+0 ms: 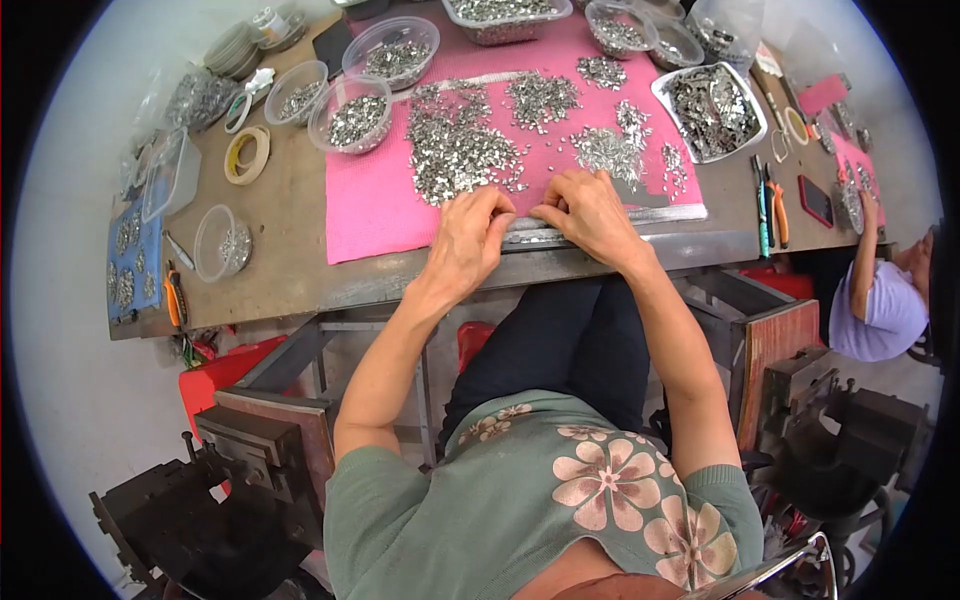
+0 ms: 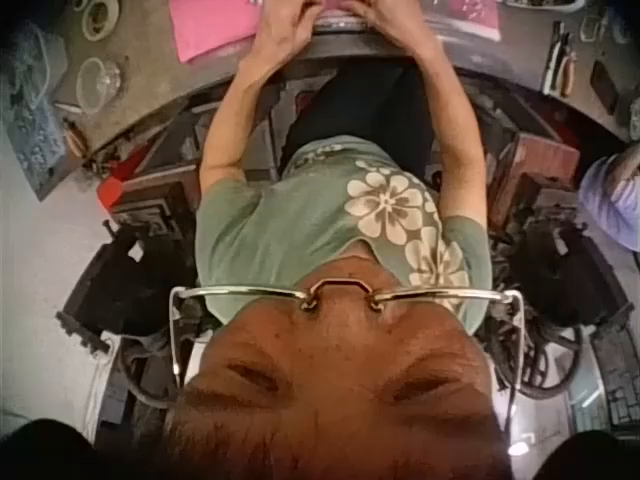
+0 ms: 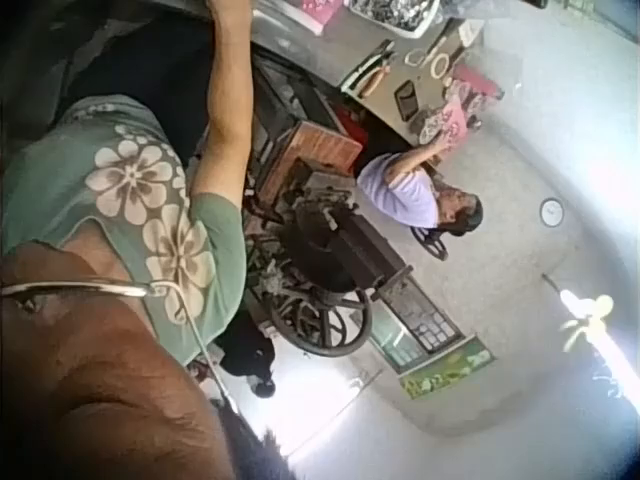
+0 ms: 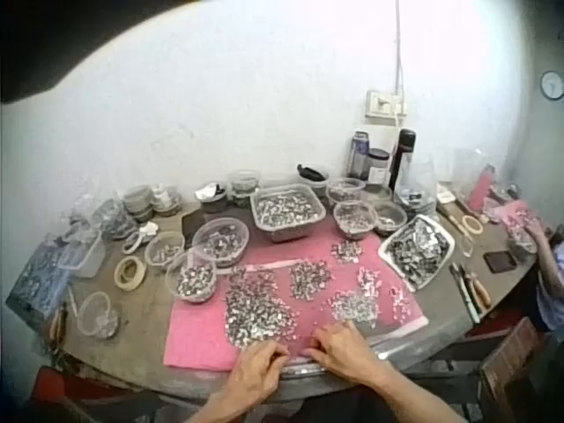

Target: The person arranges small metal pieces into a metal holder by hand, places the holder into a manual press machine, operates the press, and returns to loading more pieces into the holder.

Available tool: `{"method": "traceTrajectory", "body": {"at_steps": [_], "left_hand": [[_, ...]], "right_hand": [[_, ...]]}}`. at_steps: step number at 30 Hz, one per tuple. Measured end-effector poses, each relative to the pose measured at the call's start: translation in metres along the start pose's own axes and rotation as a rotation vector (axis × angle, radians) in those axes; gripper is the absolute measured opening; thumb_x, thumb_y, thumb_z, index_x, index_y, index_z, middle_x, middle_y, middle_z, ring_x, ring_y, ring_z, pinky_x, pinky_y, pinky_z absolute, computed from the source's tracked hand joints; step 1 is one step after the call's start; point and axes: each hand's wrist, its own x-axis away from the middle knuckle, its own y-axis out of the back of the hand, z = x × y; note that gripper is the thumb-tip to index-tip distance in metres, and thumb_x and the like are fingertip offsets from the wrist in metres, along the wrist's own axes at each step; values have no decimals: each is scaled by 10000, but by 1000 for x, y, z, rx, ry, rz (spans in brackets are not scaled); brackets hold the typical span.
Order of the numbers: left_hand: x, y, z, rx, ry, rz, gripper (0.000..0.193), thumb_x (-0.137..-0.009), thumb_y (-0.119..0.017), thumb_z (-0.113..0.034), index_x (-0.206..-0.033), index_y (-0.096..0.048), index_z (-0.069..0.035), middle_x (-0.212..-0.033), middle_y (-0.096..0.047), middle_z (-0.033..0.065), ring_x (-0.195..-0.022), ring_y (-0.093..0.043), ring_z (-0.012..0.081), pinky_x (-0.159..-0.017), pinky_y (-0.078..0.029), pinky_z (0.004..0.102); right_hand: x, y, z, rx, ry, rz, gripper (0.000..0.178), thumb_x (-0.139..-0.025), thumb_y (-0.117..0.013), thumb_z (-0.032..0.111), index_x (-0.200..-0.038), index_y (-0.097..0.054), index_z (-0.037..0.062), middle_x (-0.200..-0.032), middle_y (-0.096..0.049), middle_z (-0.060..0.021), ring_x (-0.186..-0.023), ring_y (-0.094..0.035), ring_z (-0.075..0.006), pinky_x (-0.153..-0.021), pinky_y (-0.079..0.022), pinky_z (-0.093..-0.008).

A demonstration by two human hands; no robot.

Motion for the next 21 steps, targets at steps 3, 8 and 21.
{"method": "traceTrajectory", "body": {"at_steps": [3, 8, 21], "left_hand": [[10, -4, -5, 170, -31, -47, 61, -934, -638, -42, -992, -632, -23, -951, -676, 107, -907, -632, 279, -805, -495, 400], [17, -16, -3, 219, -118, -124, 69, -909, -644, 8, -973, -620, -2, -936, -654, 120, -862, -610, 297, -766, -484, 392], [21, -23, -9, 79, -218, -161, 112, -869, -663, 33, -960, -608, 2, -938, -644, 137, -870, -605, 328, -782, -494, 414]], "right_hand": [[0, -5, -5, -19, 73, -114, 162, -875, -753, 195, -867, -670, 56, -770, -664, -80, -760, -648, -252, -801, -394, -406], [-4, -11, -12, -70, 181, -209, 100, -872, -724, 127, -896, -675, 44, -775, -658, -96, -728, -644, -274, -732, -432, -404], [2, -6, -13, -90, 193, -185, 83, -892, -694, 78, -972, -717, 74, -883, -638, -82, -822, -624, -281, -801, -453, -399]]}}
